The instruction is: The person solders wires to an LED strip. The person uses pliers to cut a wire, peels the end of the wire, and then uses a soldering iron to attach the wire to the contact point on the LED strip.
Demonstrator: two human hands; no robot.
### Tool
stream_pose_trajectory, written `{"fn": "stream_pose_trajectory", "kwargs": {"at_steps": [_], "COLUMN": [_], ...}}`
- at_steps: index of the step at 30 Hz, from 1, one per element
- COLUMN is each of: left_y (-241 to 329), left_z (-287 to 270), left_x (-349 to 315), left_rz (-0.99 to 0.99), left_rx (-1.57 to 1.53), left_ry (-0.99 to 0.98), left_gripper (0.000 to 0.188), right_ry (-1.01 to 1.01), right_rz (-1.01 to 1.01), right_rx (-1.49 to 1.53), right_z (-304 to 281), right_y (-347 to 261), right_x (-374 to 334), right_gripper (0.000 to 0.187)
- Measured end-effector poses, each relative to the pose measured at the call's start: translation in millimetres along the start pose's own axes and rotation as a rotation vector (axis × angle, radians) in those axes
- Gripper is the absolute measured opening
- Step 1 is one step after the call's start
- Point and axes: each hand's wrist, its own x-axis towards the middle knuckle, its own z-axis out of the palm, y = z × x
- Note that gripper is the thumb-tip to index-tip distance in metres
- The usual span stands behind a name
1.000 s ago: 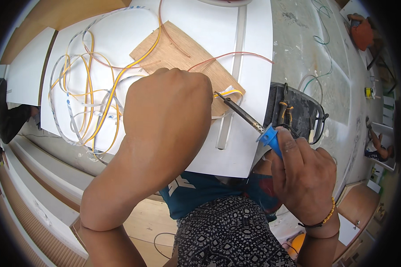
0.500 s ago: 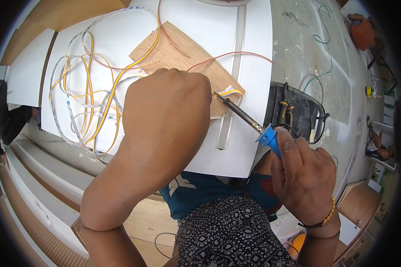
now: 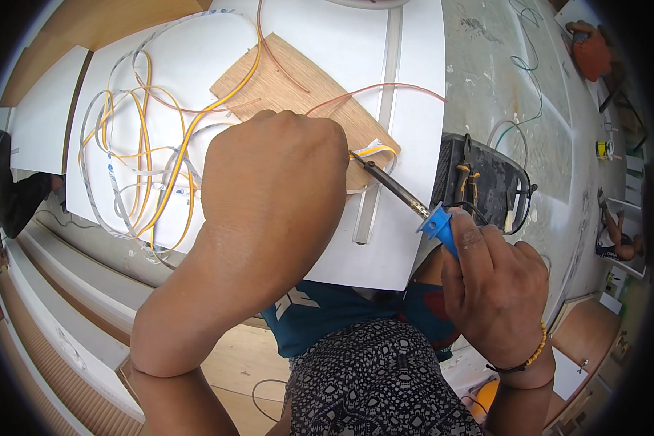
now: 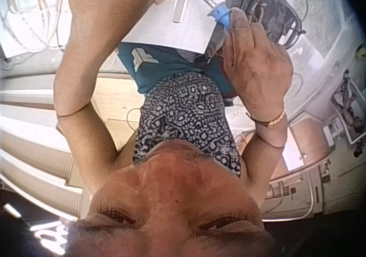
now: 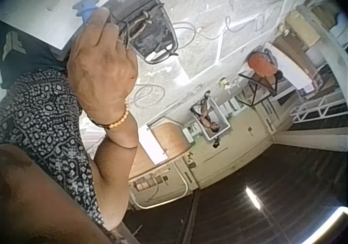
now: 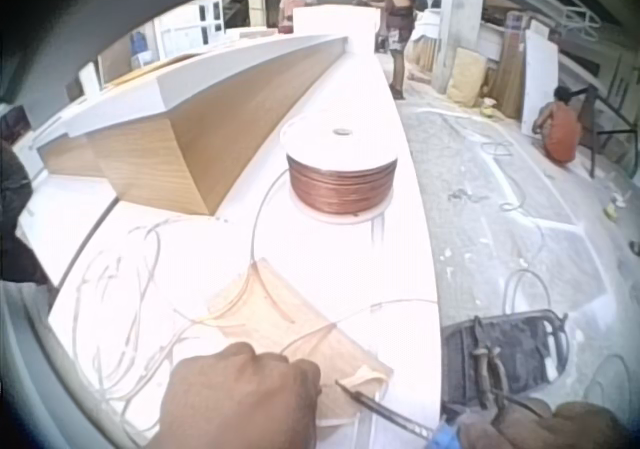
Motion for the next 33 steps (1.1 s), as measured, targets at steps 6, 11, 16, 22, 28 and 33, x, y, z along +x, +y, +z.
{"fn": "stream_pose_trajectory", "kwargs": {"at_steps": [6, 11, 16, 22, 28, 33], "left_y": [1.1, -1.2, -9.7, -18.8, -24.7, -22.6], "left_z": [-0.2, -0.3, 2.5, -16.7, -24.7, -4.3], "left_x": [0.1, 0.2, -7.7, -7.0, -4.2, -6.1], "left_rz": [-0.016, -0.006, 0.008, -0.100, -0.125, -0.057], "left_rx": [-0.002, -0.017, -0.064, -0.276, -0.474, -0.380], "left_ry": [-0.010, 0.001, 0.108, 0.044, -0.024, -0.056], "left_gripper": [0.020, 0.019, 0.018, 0.009, 0.009, 0.010], "right_ry": [-0.007, -0.002, 0.059, 0.451, 0.938, 0.433], "right_rz": [0.001, 0.020, 0.106, 0.335, 0.675, 0.848], "right_rx": [0.001, -0.009, -0.051, 0.169, 0.764, 0.224], "right_z": [-0.3, -5.4, -14.6, -5.9, 38.4, 118.5], "right_y": [-0.5, 1.3, 10.5, 35.7, 109.4, 220.5], "right_x": [-0.8, -2.4, -11.6, -40.9, -87.4, -79.2], "right_gripper": [0.043, 0.046, 0.046, 0.038, 0.045, 0.039]}}
